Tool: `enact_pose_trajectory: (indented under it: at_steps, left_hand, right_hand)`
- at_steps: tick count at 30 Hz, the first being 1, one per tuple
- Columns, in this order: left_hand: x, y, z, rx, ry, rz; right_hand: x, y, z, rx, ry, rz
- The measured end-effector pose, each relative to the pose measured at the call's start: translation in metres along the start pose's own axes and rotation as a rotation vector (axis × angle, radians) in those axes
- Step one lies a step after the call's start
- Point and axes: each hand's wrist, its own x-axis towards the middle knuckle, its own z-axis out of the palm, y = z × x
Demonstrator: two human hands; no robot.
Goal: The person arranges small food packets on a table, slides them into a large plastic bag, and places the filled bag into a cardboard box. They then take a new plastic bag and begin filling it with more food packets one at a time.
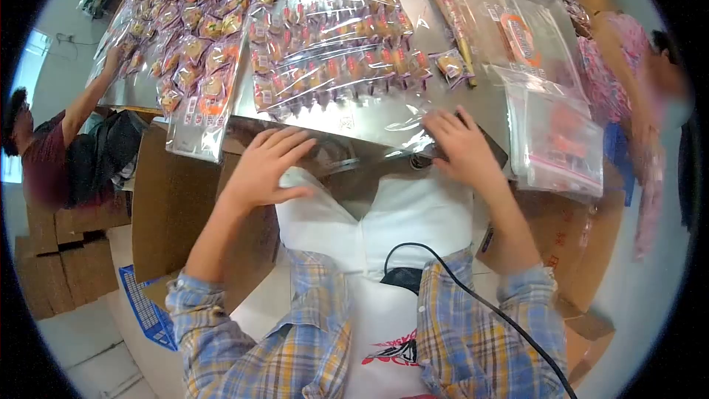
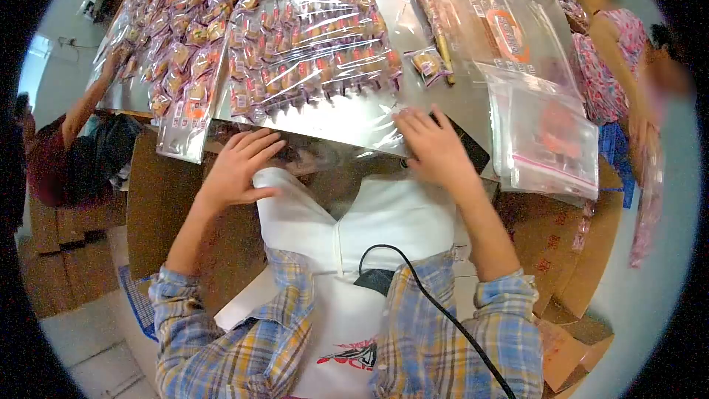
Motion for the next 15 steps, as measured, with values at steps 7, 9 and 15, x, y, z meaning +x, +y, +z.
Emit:
enact_pose_trajectory:
  at_steps: [7,9,15]
  left_hand:
    - [-0.045,-0.032,0.021,0.306,0.136,0.103]
    - [-0.041,-0.042,0.028,0.282,0.191,0.083]
    - [-0.057,-0.035,0.026,0.003,0.283,0.009]
  right_hand:
    - [0.022,0.040,-0.013,-0.216,0.024,-0.217]
    - [0.031,0.048,-0.018,-0.219,0.009,-0.243]
    - [0.021,0.035,-0.030,-0.077,0.145,-0.279]
